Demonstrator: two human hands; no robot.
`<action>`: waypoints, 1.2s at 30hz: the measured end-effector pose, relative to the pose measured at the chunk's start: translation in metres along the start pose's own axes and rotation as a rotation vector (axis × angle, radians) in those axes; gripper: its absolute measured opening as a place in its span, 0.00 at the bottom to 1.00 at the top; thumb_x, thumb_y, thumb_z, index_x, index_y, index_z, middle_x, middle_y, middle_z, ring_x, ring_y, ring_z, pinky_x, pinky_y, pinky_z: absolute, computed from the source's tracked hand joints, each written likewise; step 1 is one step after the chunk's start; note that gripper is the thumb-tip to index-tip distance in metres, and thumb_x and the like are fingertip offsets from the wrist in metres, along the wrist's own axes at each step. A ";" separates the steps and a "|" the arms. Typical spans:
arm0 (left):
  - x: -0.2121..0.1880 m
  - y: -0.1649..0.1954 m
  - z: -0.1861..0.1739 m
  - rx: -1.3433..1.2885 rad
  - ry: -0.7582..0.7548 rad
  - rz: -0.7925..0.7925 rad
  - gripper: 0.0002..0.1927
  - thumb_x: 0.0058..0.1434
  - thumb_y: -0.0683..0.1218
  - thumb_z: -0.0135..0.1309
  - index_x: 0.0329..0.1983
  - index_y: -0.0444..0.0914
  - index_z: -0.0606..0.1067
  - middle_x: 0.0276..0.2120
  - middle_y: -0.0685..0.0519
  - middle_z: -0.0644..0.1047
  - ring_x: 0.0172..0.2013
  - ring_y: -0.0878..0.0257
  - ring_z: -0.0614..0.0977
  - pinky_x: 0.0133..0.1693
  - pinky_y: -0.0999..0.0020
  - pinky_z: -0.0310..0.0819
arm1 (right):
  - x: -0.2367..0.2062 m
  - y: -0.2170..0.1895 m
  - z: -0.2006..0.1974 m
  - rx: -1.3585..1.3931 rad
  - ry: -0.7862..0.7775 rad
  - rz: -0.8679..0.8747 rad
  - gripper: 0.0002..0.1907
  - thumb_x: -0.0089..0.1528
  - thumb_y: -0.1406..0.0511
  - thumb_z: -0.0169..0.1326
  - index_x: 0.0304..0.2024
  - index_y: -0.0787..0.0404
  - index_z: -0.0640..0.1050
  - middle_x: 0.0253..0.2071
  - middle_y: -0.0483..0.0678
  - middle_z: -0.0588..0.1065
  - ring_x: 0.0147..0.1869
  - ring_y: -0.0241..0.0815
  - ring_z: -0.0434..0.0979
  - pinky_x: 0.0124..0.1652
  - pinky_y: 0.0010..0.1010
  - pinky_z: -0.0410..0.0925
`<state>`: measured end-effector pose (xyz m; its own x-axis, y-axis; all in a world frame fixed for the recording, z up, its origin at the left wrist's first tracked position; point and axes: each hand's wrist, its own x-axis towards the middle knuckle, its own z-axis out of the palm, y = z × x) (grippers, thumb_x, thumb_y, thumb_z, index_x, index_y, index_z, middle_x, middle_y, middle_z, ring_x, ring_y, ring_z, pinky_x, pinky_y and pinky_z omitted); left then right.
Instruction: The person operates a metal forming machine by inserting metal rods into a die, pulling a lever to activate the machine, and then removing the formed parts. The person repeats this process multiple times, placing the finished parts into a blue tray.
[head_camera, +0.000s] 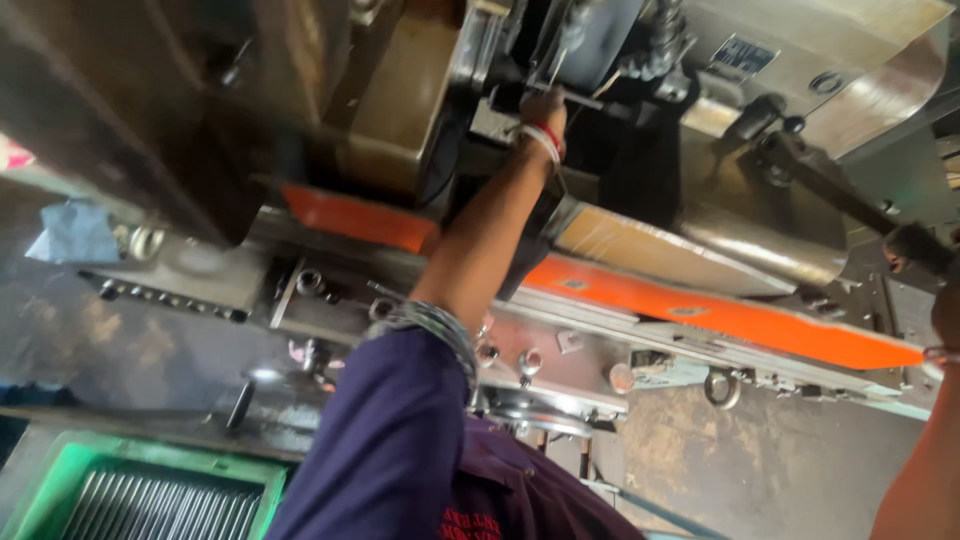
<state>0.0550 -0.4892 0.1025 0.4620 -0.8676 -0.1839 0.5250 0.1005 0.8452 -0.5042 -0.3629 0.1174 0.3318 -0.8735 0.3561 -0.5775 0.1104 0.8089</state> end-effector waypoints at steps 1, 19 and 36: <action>0.008 -0.009 0.004 -0.033 0.058 0.022 0.20 0.63 0.52 0.60 0.48 0.31 0.75 0.33 0.53 0.79 0.33 0.62 0.79 0.37 0.62 0.72 | 0.001 0.003 0.006 -0.106 -0.024 -0.041 0.07 0.70 0.70 0.50 0.45 0.64 0.78 0.35 0.48 0.76 0.34 0.40 0.74 0.34 0.31 0.63; 0.063 -0.049 0.022 -0.269 0.077 -0.431 0.32 0.67 0.69 0.49 0.55 0.42 0.84 0.36 0.53 0.70 0.30 0.62 0.68 0.34 0.60 0.67 | -0.010 -0.003 0.048 -0.769 -0.409 -0.450 0.17 0.75 0.63 0.45 0.60 0.56 0.81 0.52 0.42 0.80 0.54 0.31 0.78 0.52 0.23 0.66; 0.061 -0.045 0.031 -0.516 0.245 -0.563 0.15 0.70 0.50 0.41 0.49 0.37 0.74 0.39 0.54 0.76 0.31 0.64 0.71 0.42 0.60 0.62 | -0.029 -0.040 0.009 0.462 -0.074 0.438 0.16 0.75 0.63 0.43 0.59 0.60 0.79 0.50 0.47 0.78 0.53 0.39 0.77 0.51 0.31 0.67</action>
<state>0.0373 -0.5612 0.0688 0.1421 -0.7292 -0.6694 0.9627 -0.0557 0.2650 -0.4979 -0.3461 0.0703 -0.0505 -0.8260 0.5613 -0.9153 0.2631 0.3048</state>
